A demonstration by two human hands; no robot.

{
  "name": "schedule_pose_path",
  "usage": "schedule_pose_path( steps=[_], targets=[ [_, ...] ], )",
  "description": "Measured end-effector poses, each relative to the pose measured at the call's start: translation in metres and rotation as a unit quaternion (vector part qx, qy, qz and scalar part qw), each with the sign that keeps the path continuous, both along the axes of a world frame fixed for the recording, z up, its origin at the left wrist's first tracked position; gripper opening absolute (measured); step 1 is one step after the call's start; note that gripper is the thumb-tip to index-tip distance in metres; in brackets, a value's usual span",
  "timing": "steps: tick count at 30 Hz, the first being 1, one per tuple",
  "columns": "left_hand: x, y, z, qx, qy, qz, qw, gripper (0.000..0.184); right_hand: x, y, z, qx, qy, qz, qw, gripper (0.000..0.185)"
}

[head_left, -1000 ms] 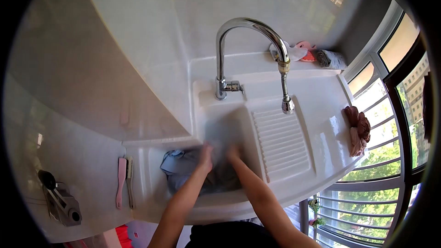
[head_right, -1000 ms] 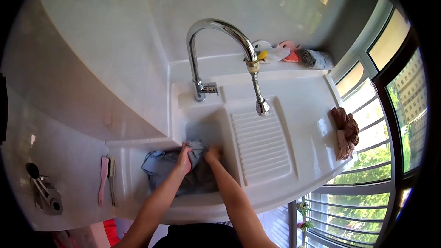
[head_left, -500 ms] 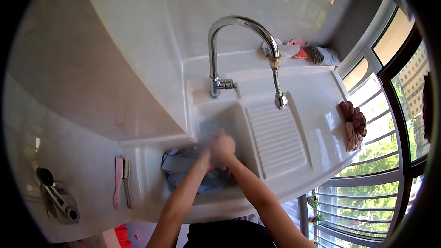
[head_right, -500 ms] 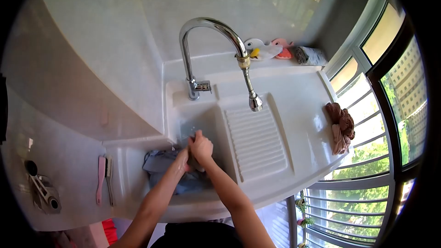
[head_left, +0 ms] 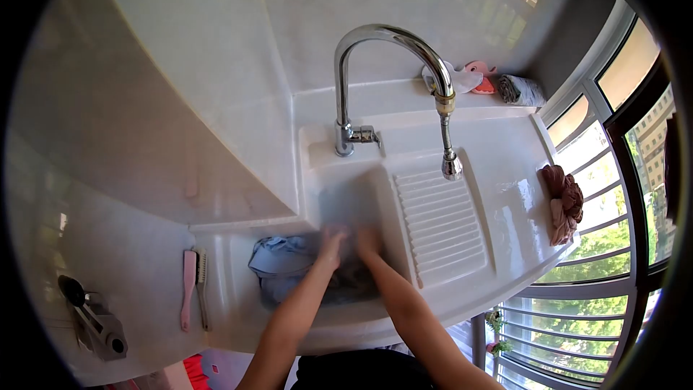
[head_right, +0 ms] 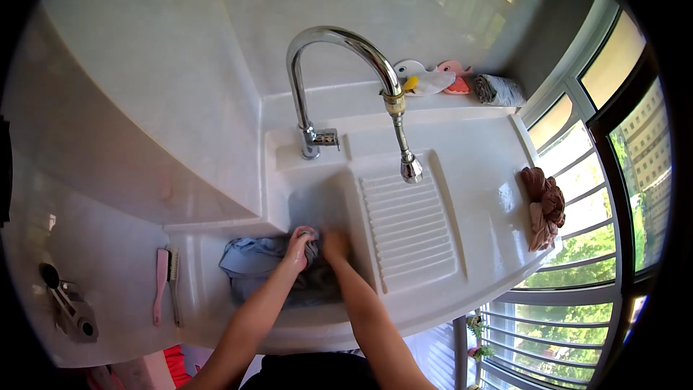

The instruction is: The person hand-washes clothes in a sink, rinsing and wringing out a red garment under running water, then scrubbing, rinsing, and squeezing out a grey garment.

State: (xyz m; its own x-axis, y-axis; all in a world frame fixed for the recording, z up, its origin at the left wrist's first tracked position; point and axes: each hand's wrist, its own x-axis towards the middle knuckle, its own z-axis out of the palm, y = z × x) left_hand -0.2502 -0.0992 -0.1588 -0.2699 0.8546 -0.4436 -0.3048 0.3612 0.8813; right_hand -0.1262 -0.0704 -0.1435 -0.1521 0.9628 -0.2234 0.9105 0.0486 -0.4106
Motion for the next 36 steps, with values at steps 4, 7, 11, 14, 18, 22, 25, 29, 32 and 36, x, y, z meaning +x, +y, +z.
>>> schedule_pose_path(
  steps=[4,7,11,14,18,22,25,29,32,36],
  targets=[
    [0.008,0.011,0.086,-0.083,-0.3,0.05,0.949,0.025,-0.02,-0.024,0.044,0.018,0.355,-0.205,0.912,0.039],
    [0.003,0.004,0.091,-0.045,-0.348,-0.112,0.93,0.043,-0.021,-0.04,0.117,-0.042,0.366,-0.116,0.922,0.054],
    [0.014,-0.028,0.119,0.177,-0.299,-0.149,0.926,0.039,-0.05,-0.041,0.157,0.15,0.127,-0.029,0.98,0.027],
    [0.011,-0.008,0.114,-0.018,-0.375,-0.135,0.917,0.036,-0.048,-0.001,0.146,0.191,0.116,-0.086,0.971,0.024],
    [-0.012,-0.003,0.107,-0.125,-0.354,-0.088,0.923,0.036,-0.004,0.029,0.138,0.198,0.031,-0.038,0.979,0.024],
    [-0.056,-0.011,0.097,0.041,-0.172,-0.183,0.967,0.065,0.018,0.022,0.125,0.284,-0.039,0.107,0.952,0.039],
    [-0.058,-0.027,0.104,0.083,0.076,-0.282,0.953,0.069,0.0,-0.001,0.099,0.171,-0.003,0.201,0.965,0.056],
    [-0.073,-0.048,0.094,0.017,0.386,-0.389,0.836,0.068,0.007,0.013,0.07,0.081,-0.088,0.323,0.939,0.049],
    [-0.085,-0.064,0.094,-0.066,0.51,-0.457,0.726,0.052,-0.014,0.014,0.052,-0.118,-0.096,0.009,0.988,0.041],
    [-0.075,-0.059,0.075,-0.106,0.569,-0.518,0.63,0.044,-0.004,-0.016,0.065,0.017,-0.062,0.143,0.988,0.032]
  ],
)
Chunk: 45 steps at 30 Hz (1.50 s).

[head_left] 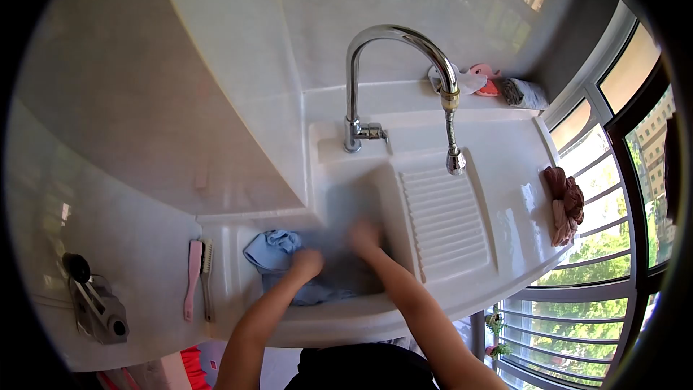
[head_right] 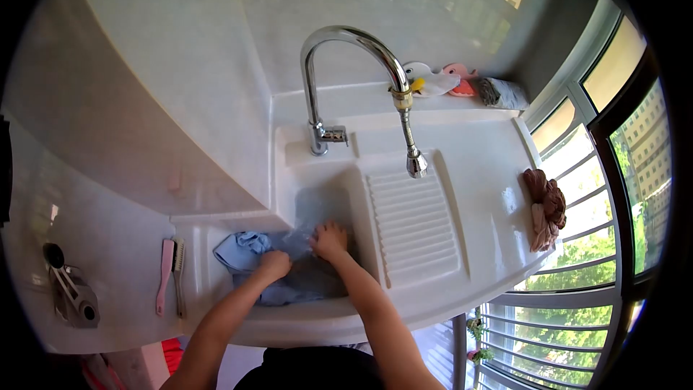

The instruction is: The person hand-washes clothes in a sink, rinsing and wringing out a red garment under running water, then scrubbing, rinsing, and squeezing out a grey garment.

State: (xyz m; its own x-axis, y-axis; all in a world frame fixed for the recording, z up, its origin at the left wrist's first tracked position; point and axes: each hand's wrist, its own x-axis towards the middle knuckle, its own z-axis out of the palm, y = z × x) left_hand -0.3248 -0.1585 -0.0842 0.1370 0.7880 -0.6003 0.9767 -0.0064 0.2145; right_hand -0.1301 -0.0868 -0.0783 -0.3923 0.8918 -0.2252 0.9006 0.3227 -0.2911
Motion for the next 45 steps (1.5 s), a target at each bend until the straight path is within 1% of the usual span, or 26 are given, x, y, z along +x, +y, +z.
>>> schedule_pose_path(
  steps=[2,3,4,5,6,7,8,9,10,12,13,14,16,18,22,27,29,33,35,37,38,41,42,43,44,45],
  targets=[
    [0.013,0.0,0.009,0.133,0.01,-0.067,0.989,0.032,0.007,-0.002,-0.023,0.012,0.055,0.052,0.997,0.029],
    [0.013,0.004,0.012,0.134,0.011,-0.064,0.989,0.032,0.005,0.0,-0.044,-0.056,0.101,-0.095,0.989,0.029],
    [0.01,0.012,0.019,0.13,-0.143,-0.02,0.981,0.032,0.002,0.001,-0.064,-0.097,0.156,-0.247,0.951,0.029],
    [0.01,0.017,0.021,0.119,-0.299,0.023,0.947,0.032,0.004,0.005,-0.072,-0.107,0.207,-0.326,0.916,0.031],
    [0.014,0.016,0.014,0.12,-0.297,0.023,0.947,0.032,0.005,0.008,-0.07,-0.117,0.275,-0.362,0.883,0.033],
    [0.022,0.017,0.008,0.101,-0.492,0.2,0.841,0.035,0.006,0.009,-0.057,-0.131,0.368,-0.389,0.834,0.035],
    [0.03,0.017,-0.001,0.071,-0.649,0.37,0.662,0.037,0.005,0.007,-0.046,-0.148,0.455,-0.394,0.785,0.036],
    [0.038,0.022,0.0,0.068,-0.651,0.363,0.663,0.037,0.004,-0.001,-0.025,-0.165,0.525,-0.384,0.742,0.038],
    [0.054,0.028,0.005,0.022,-0.694,0.402,0.596,0.049,0.004,-0.01,0.006,-0.176,0.56,-0.368,0.721,0.04],
    [0.075,0.03,0.065,-0.073,-0.66,0.538,0.52,0.067,-0.005,-0.023,0.054,-0.196,0.596,-0.314,0.712,0.045],
    [0.08,0.038,0.076,-0.124,-0.661,0.543,0.503,0.065,-0.014,-0.044,0.103,-0.107,0.506,-0.249,0.819,0.047],
    [0.079,0.041,0.07,-0.159,-0.691,0.512,0.485,0.064,-0.016,-0.043,0.099,-0.115,0.53,-0.241,0.805,0.048],
    [0.078,0.036,0.048,-0.133,-0.799,0.364,0.46,0.061,-0.03,-0.061,0.116,0.001,0.401,-0.174,0.9,0.045],
    [0.081,0.033,0.041,-0.1,-0.831,0.317,0.445,0.058,-0.033,-0.057,0.121,0.041,0.348,-0.139,0.926,0.042],
    [0.086,0.05,0.056,-0.17,-0.719,0.5,0.452,0.053,-0.034,-0.015,0.111,0.118,0.23,-0.13,0.957,0.031],
    [0.051,0.047,0.033,-0.16,-0.7,0.525,0.456,0.04,0.015,0.04,0.06,0.21,0.099,-0.148,0.961,0.022],
    [0.046,0.042,0.037,-0.054,-0.731,0.518,0.44,0.034,0.018,0.032,0.054,0.214,0.098,-0.077,0.969,0.018],
    [0.073,0.04,-0.067,0.04,-0.555,0.577,0.598,0.043,-0.003,0.01,0.009,0.181,0.07,-0.041,0.98,0.038],
    [0.074,0.039,-0.041,0.079,-0.512,0.569,0.639,0.042,0.0,0.01,-0.029,0.11,0.061,-0.139,0.982,0.043],
    [0.068,0.04,-0.021,0.027,-0.317,0.438,0.841,0.04,-0.002,0.002,-0.044,0.087,0.054,-0.189,0.977,0.039],
    [0.063,0.038,-0.045,0.144,-0.268,0.298,0.905,0.041,-0.007,-0.004,-0.053,0.097,-0.011,-0.163,0.982,0.035],
    [0.057,0.036,-0.065,0.238,-0.342,0.3,0.858,0.04,0.0,-0.011,-0.091,0.008,-0.006,-0.088,0.996,0.025],
    [0.058,0.039,-0.088,0.214,-0.465,0.414,0.753,0.04,0.004,-0.007,-0.151,-0.003,0.106,-0.116,0.988,0.027],
    [0.056,0.038,-0.079,0.215,-0.464,0.415,0.753,0.04,0.002,-0.007,-0.098,-0.085,0.185,-0.233,0.951,0.03],
    [0.056,0.04,-0.06,0.099,-0.579,0.48,0.652,0.048,-0.002,-0.007,-0.028,-0.14,0.262,-0.356,0.886,0.034],
    [0.059,0.041,-0.045,-0.022,-0.671,0.524,0.524,0.057,-0.005,0.001,-0.069,-0.086,0.313,-0.34,0.883,0.036]
  ],
)
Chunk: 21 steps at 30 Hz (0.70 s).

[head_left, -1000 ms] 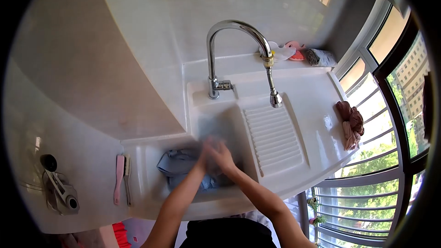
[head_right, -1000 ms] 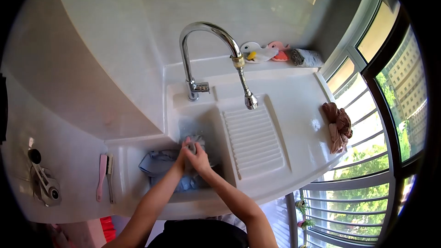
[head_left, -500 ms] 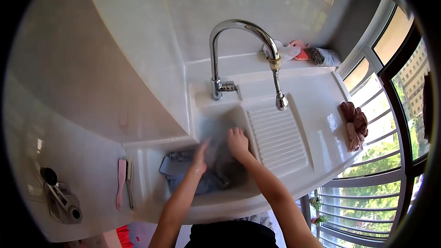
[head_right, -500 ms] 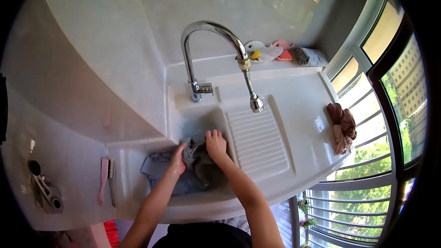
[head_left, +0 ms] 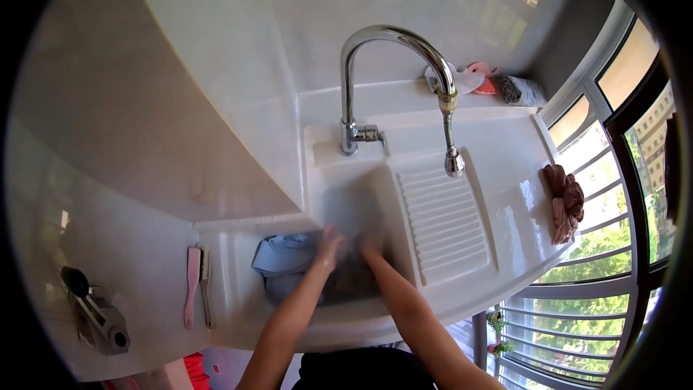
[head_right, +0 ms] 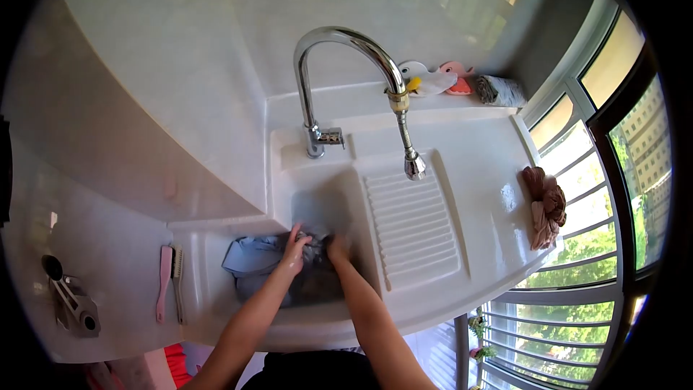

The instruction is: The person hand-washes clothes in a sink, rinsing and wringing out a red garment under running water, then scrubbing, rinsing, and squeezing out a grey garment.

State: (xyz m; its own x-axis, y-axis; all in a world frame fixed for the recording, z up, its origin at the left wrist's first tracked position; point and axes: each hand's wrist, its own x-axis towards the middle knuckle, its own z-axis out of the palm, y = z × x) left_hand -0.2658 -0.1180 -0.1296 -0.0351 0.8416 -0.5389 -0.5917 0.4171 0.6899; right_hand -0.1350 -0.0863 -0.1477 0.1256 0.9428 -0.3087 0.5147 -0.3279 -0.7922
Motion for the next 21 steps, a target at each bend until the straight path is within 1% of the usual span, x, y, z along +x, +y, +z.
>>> schedule_pose_path(
  steps=[1,2,3,4,5,6,7,8,9,10,11,12,14,15,16,17,18,19,20,21],
  targets=[
    [0.01,0.005,-0.011,0.031,0.009,0.049,0.998,0.051,-0.002,0.007,-0.046,0.071,0.028,-0.003,0.997,0.039],
    [0.014,0.008,-0.006,0.033,0.007,0.043,0.999,0.051,-0.004,0.015,-0.091,0.139,0.053,-0.002,0.989,0.041],
    [0.019,0.017,0.001,-0.006,0.0,0.036,0.999,0.045,0.011,0.009,-0.004,0.11,0.169,0.066,0.977,0.043],
    [0.024,0.022,0.013,-0.048,-0.006,0.029,0.998,0.041,0.007,-0.002,0.066,0.093,0.195,0.08,0.973,0.042],
    [0.024,0.02,0.06,-0.102,-0.136,0.008,0.985,0.039,-0.001,-0.008,0.082,0.115,0.161,0.068,0.978,0.041],
    [0.013,0.024,0.023,0.05,-0.208,-0.068,0.974,0.039,-0.006,-0.02,0.113,0.164,0.177,0.073,0.968,0.034],
    [0.016,0.03,-0.007,0.116,-0.357,-0.089,0.923,0.036,-0.013,-0.032,0.141,0.17,0.11,0.117,0.972,0.03],
    [0.016,0.031,-0.022,0.149,-0.425,-0.096,0.888,0.035,-0.019,-0.04,0.157,0.174,0.046,0.161,0.971,0.027],
    [0.016,0.033,-0.04,0.178,-0.491,-0.107,0.846,0.033,-0.023,-0.04,0.161,0.175,0.048,0.16,0.97,0.027],
    [0.019,0.036,-0.041,0.239,-0.301,-0.103,0.917,0.036,-0.026,-0.035,0.165,0.2,-0.032,0.157,0.967,0.026],
    [0.02,0.037,-0.043,0.29,-0.098,-0.094,0.947,0.039,-0.028,-0.03,0.168,0.223,-0.112,0.152,0.956,0.027],
    [0.016,0.03,-0.015,0.266,-0.046,-0.105,0.957,0.033,-0.028,-0.02,0.18,0.164,-0.179,0.151,0.958,0.023],
    [0.008,0.014,0.055,0.213,0.052,-0.134,0.966,0.023,-0.022,0.0,0.167,0.238,-0.201,0.072,0.947,0.023],
    [0.015,0.013,0.099,0.099,0.024,-0.134,0.986,0.029,-0.015,0.006,0.16,0.24,-0.202,0.074,0.947,0.023],
    [0.019,0.013,0.118,-0.018,-0.005,-0.135,0.991,0.034,-0.006,0.011,0.154,0.251,-0.225,0.075,0.938,0.023],
    [0.01,0.014,0.108,0.029,0.08,-0.155,0.984,0.032,0.004,0.012,0.149,0.259,-0.247,0.078,0.93,0.022],
    [0.0,0.017,0.099,0.026,0.078,-0.154,0.985,0.032,0.015,0.013,0.148,0.303,-0.313,0.13,0.891,0.019],
    [-0.01,0.025,0.096,0.061,0.046,-0.135,0.988,0.034,0.029,0.011,0.158,0.297,-0.41,0.174,0.845,0.018],
    [-0.017,0.031,0.092,0.095,0.015,-0.115,0.989,0.038,0.037,0.007,0.168,0.287,-0.5,0.218,0.787,0.019],
    [-0.021,0.027,0.111,0.091,0.02,-0.076,0.993,0.048,0.037,0.006,0.16,0.284,-0.499,0.221,0.788,0.019]
  ],
)
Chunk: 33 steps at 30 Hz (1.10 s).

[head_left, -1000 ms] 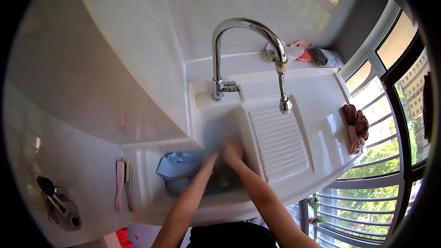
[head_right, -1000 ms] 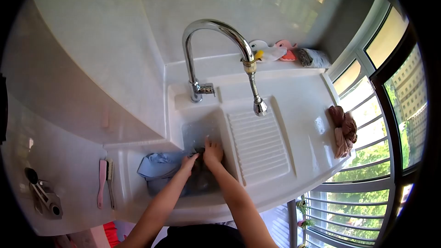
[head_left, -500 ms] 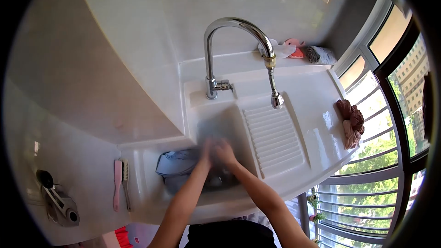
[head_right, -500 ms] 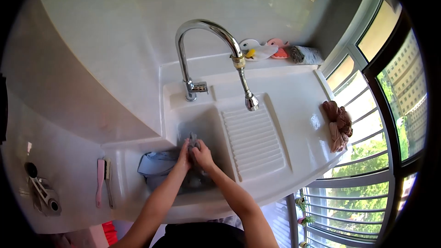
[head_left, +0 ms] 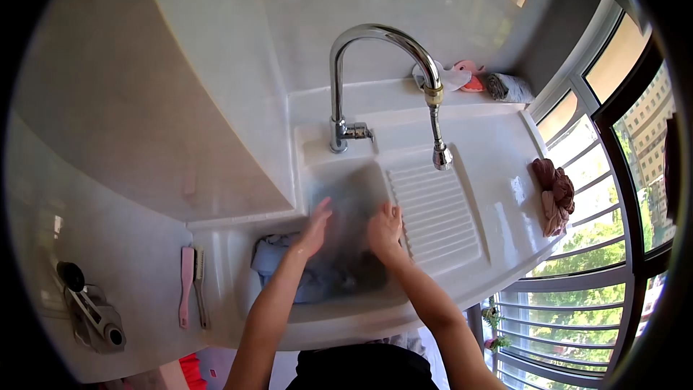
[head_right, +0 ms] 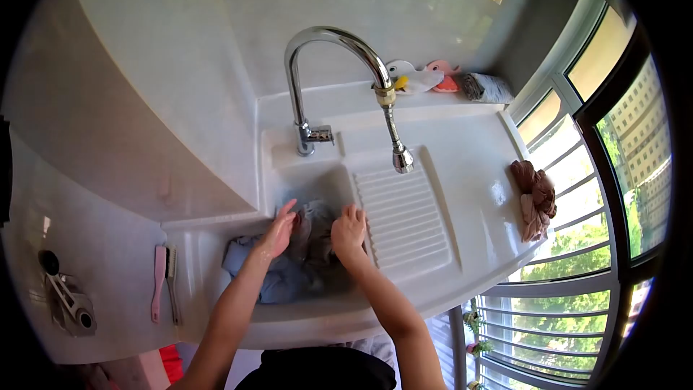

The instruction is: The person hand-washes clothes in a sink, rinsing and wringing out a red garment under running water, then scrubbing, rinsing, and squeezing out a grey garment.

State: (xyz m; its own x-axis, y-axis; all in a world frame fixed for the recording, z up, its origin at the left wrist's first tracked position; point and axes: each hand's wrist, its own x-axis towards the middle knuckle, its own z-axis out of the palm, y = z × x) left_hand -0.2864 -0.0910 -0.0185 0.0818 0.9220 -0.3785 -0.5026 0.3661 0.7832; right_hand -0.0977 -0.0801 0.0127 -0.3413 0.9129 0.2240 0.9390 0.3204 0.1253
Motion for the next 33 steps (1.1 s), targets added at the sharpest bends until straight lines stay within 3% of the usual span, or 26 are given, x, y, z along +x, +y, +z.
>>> schedule_pose_path(
  steps=[1,3,5,7,9,10,11,13,14,15,17,18,19,20,21,22,24,27,29,32,33],
  targets=[
    [-0.004,-0.002,-0.015,-0.003,-0.001,0.001,1.0,0.048,0.001,0.001,-0.011,-0.046,-0.046,-0.009,0.998,0.02],
    [-0.01,-0.005,-0.06,0.047,0.209,-0.078,0.974,0.057,-0.004,0.011,-0.023,-0.091,-0.094,-0.015,0.991,0.025],
    [-0.002,-0.016,-0.083,0.014,0.402,-0.096,0.91,0.061,-0.02,0.027,-0.029,-0.155,0.057,0.046,0.985,0.042],
    [0.013,-0.032,-0.084,0.038,0.527,-0.095,0.844,0.057,-0.02,0.03,-0.077,-0.099,0.115,0.11,0.982,0.053],
    [0.011,-0.033,-0.09,0.045,0.554,-0.15,0.818,0.055,-0.027,0.026,-0.093,-0.182,0.111,0.036,0.976,0.065],
    [0.007,-0.032,-0.092,0.048,0.566,-0.179,0.804,0.053,-0.034,0.025,-0.095,-0.264,0.078,0.003,0.962,0.055],
    [0.004,-0.032,-0.095,0.051,0.577,-0.207,0.789,0.052,-0.033,0.024,-0.096,-0.265,0.077,0.003,0.961,0.055],
    [-0.005,-0.02,-0.091,0.034,0.463,-0.172,0.869,0.045,-0.019,0.025,-0.13,-0.297,0.037,0.159,0.941,0.047],
    [-0.007,-0.019,-0.084,-0.058,0.257,-0.1,0.959,0.05,-0.012,0.029,-0.156,-0.326,0.121,0.125,0.929,0.043],
    [-0.006,-0.024,-0.093,-0.06,0.258,-0.097,0.959,0.05,-0.017,0.025,-0.153,-0.328,0.121,0.128,0.928,0.043],
    [0.005,-0.032,-0.119,-0.104,0.023,0.054,0.993,0.058,-0.033,0.016,-0.138,-0.27,0.132,-0.062,0.952,0.046],
    [0.018,-0.032,-0.11,-0.152,0.012,0.093,0.984,0.06,-0.038,0.014,-0.145,-0.269,0.133,-0.062,0.952,0.046],
    [0.021,-0.029,-0.109,-0.151,0.013,0.09,0.984,0.06,-0.042,0.011,-0.157,-0.272,0.321,-0.039,0.906,0.046],
    [0.025,-0.025,-0.109,-0.162,-0.099,0.062,0.98,0.06,-0.043,0.01,-0.169,-0.264,0.496,-0.015,0.827,0.045],
    [0.029,-0.019,-0.108,-0.171,-0.211,0.032,0.962,0.062,-0.044,0.008,-0.157,-0.26,0.494,-0.016,0.829,0.045],
    [0.032,-0.02,-0.05,-0.202,-0.211,0.047,0.955,0.064,-0.043,-0.004,-0.134,-0.257,0.49,-0.012,0.833,0.042],
    [0.029,-0.013,-0.079,-0.114,-0.233,0.026,0.965,0.057,-0.048,-0.038,-0.055,-0.224,0.482,0.026,0.847,0.033],
    [0.027,-0.009,-0.065,-0.08,-0.258,-0.06,0.961,0.054,-0.071,-0.076,0.041,-0.126,0.465,0.077,0.873,0.026],
    [0.034,-0.01,-0.054,-0.08,-0.238,-0.073,0.965,0.052,-0.08,-0.061,0.041,-0.012,0.381,0.06,0.923,0.029],
    [0.046,-0.007,-0.03,-0.156,-0.178,-0.061,0.97,0.048,-0.076,-0.015,0.019,-0.018,0.36,-0.015,0.933,0.022],
    [0.046,-0.01,-0.024,-0.17,-0.157,-0.05,0.971,0.047,-0.069,0.005,-0.001,0.04,0.37,-0.002,0.928,0.021]
  ],
)
